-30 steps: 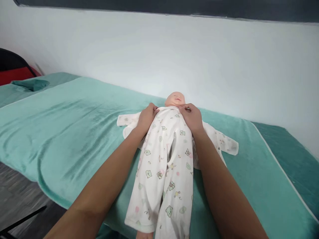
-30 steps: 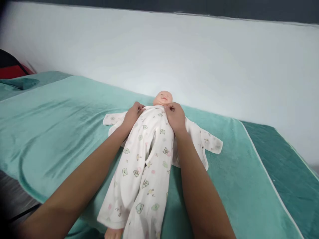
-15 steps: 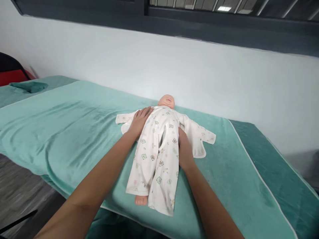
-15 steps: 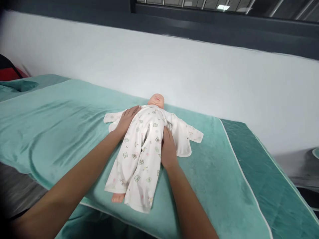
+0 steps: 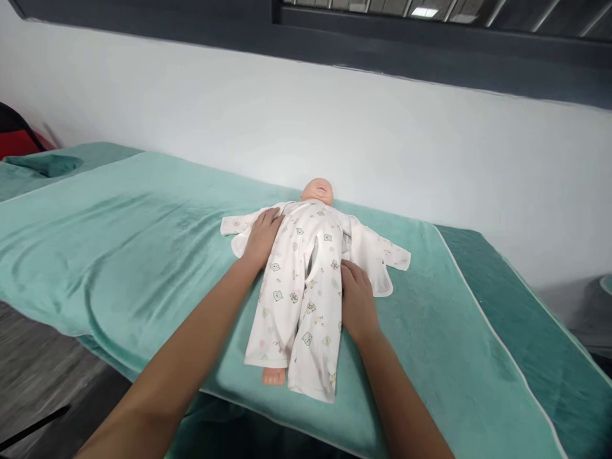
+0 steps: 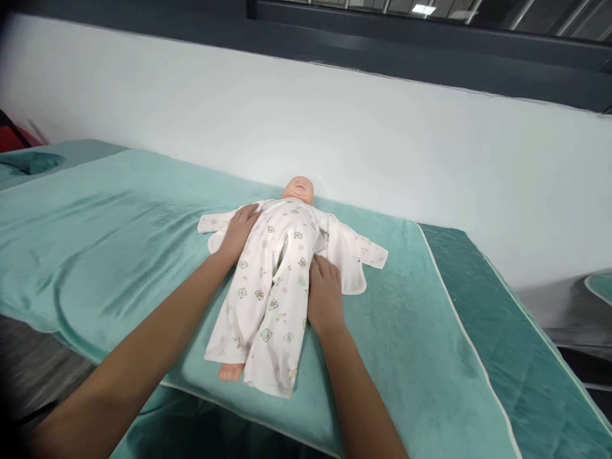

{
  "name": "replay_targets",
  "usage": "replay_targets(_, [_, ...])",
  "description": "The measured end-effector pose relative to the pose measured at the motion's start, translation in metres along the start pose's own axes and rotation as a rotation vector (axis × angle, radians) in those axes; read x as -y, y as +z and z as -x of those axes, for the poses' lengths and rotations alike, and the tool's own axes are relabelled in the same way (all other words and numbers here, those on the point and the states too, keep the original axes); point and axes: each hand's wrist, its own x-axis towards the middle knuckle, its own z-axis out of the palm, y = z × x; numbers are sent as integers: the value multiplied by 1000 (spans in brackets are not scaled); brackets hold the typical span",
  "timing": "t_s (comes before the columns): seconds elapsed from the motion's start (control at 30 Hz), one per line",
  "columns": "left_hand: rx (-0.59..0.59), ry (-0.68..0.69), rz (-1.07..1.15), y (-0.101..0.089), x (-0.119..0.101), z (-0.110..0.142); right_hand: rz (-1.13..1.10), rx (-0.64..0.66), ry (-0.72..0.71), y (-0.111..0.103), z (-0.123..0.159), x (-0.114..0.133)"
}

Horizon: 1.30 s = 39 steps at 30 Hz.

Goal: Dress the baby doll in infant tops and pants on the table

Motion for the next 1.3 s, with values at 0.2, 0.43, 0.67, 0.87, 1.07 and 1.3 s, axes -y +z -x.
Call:
replay_targets(0.2, [81, 121, 57, -29, -20, 60, -12, 27, -22, -9, 22, 5])
replay_targets(0.43, [221, 154, 197, -50, -32, 97, 120, 97, -161, -6, 8, 9])
replay_targets(0.67, [215, 24, 402, -44, -52, 65, 221, 89, -88, -2, -13, 9])
replay_targets(0.87, [202, -43, 441, -39, -53, 61, 115, 46, -47, -2, -10, 2])
replay_targets(1.07, [234, 5, 488, -31, -45, 64, -10, -28, -85, -8, -1, 0])
replay_targets(1.3, [165, -7, 286, -29, -43, 66, -217, -156, -52, -12, 0, 5])
